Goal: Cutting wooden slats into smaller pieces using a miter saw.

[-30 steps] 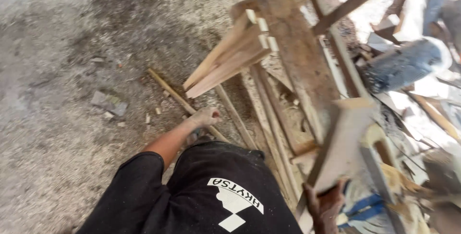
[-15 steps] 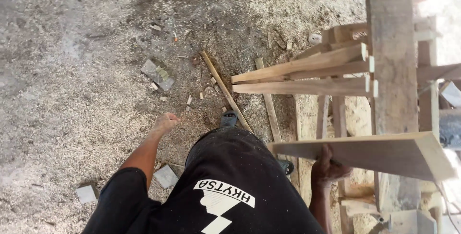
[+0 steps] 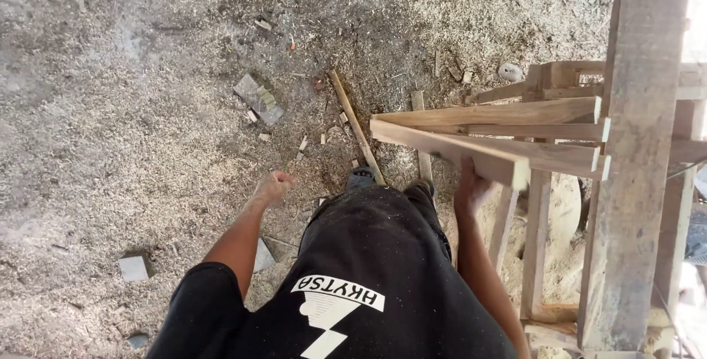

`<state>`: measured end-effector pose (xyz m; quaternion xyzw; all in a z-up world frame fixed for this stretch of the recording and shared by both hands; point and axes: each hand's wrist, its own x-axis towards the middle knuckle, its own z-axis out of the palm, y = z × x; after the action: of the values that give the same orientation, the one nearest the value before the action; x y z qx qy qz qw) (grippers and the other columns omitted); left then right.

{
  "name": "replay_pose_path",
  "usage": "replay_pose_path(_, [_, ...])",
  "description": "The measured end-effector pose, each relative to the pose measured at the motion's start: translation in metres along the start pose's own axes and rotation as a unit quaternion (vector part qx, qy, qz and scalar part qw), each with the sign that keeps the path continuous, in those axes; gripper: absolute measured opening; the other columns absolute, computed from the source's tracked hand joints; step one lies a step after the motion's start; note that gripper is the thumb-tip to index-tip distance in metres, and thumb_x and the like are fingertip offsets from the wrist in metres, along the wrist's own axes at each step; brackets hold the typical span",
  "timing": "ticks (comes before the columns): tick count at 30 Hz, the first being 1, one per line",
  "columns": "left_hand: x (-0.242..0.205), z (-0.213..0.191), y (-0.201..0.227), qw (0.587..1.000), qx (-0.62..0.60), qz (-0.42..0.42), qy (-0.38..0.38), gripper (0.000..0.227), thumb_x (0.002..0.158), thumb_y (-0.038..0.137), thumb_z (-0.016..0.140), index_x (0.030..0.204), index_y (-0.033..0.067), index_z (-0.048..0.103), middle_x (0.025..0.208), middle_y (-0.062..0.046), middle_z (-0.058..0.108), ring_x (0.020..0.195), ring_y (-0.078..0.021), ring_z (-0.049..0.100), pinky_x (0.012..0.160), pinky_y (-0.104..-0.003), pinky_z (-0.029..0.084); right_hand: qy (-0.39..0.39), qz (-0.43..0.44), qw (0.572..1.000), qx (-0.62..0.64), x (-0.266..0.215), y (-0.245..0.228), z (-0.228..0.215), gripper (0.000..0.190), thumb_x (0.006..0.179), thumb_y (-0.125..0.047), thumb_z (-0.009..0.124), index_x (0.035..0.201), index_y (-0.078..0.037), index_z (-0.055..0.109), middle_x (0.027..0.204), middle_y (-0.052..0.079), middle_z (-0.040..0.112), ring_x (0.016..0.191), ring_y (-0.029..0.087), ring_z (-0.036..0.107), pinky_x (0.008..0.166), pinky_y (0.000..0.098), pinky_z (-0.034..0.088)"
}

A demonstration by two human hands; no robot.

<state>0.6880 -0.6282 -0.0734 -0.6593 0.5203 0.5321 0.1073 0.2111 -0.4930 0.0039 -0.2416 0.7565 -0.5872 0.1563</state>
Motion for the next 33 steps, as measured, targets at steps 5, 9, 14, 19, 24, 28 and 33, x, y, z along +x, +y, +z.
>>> replay_pose_path(5, [0.048, -0.010, -0.010, 0.992, -0.053, 0.086, 0.072, 0.037, 0.088, 0.041, 0.079, 0.112, 0.0131, 0.075, 0.111, -0.007, 0.077, 0.098, -0.0218, 0.073, 0.088, -0.039, 0.060, 0.066, 0.132, 0.989, 0.032, 0.065, 0.006, 0.003, 0.053, 0.092, -0.025, 0.082, 0.132, 0.001, 0.060, 0.114, 0.014, 0.072, 0.093, 0.023, 0.070, 0.072, 0.0333, 0.064])
replay_pose_path(9, [0.053, -0.007, 0.028, 0.986, -0.050, 0.128, 0.097, 0.042, 0.090, 0.039, 0.078, 0.111, 0.0030, 0.074, 0.101, -0.009, 0.077, 0.097, -0.0233, 0.071, 0.087, -0.041, 0.056, 0.078, 0.204, 0.975, -0.038, 0.126, 0.009, -0.031, 0.053, 0.087, -0.022, 0.079, 0.131, -0.003, 0.056, 0.112, 0.014, 0.068, 0.087, 0.024, 0.069, 0.062, 0.0347, 0.061])
replay_pose_path(14, [0.057, 0.020, 0.099, 0.996, -0.013, 0.067, 0.061, 0.045, 0.088, 0.044, 0.078, 0.115, 0.0082, 0.074, 0.108, -0.006, 0.074, 0.102, -0.0210, 0.069, 0.091, -0.041, 0.056, -0.026, 0.331, 0.924, -0.188, 0.179, 0.001, -0.065, 0.047, 0.094, -0.027, 0.072, 0.131, -0.003, 0.057, 0.103, 0.019, 0.071, 0.076, 0.024, 0.073, 0.055, 0.0322, 0.064])
replay_pose_path(19, [0.070, 0.055, 0.215, 0.997, 0.027, 0.076, -0.008, 0.054, 0.088, 0.048, 0.075, 0.121, 0.0060, 0.072, 0.108, -0.013, 0.076, 0.097, -0.0254, 0.075, 0.086, -0.047, 0.064, -0.212, 0.351, 0.865, -0.291, 0.177, -0.003, -0.098, 0.042, 0.103, -0.031, 0.060, 0.128, 0.002, 0.062, 0.089, 0.021, 0.077, 0.061, 0.023, 0.073, 0.049, 0.0336, 0.063])
replay_pose_path(24, [0.103, 0.070, 0.392, 0.933, 0.098, 0.320, 0.134, 0.061, 0.087, 0.037, 0.081, 0.133, 0.0029, 0.061, 0.120, -0.017, 0.065, 0.107, -0.0302, 0.066, 0.093, -0.047, 0.058, -0.310, 0.383, 0.848, -0.195, 0.108, 0.142, -0.124, 0.032, 0.096, -0.028, 0.065, 0.089, 0.002, 0.073, 0.073, 0.018, 0.077, 0.054, 0.025, 0.074, 0.044, 0.0386, 0.061])
replay_pose_path(28, [0.093, 0.076, 0.565, 0.796, 0.233, 0.502, 0.246, 0.081, 0.083, 0.032, 0.086, 0.147, 0.0024, 0.046, 0.152, -0.024, 0.046, 0.141, -0.0391, 0.044, 0.121, -0.055, 0.036, -0.512, -0.007, 0.759, -0.403, 0.044, 0.286, -0.127, 0.022, 0.095, -0.029, 0.061, 0.093, -0.009, 0.071, 0.086, 0.014, 0.068, 0.083, 0.025, 0.065, 0.078, 0.0405, 0.051])
replay_pose_path(33, [0.169, 0.094, 0.690, 0.747, 0.374, 0.481, 0.267, 0.105, 0.078, 0.028, 0.088, 0.159, 0.0015, 0.028, 0.161, -0.030, 0.031, 0.150, -0.0435, 0.029, 0.121, -0.059, 0.025, -0.275, 0.317, 0.877, -0.235, 0.029, 0.170, -0.146, 0.033, 0.084, -0.035, 0.076, 0.100, -0.008, 0.083, 0.097, 0.011, 0.081, 0.088, 0.024, 0.078, 0.082, 0.0377, 0.061])
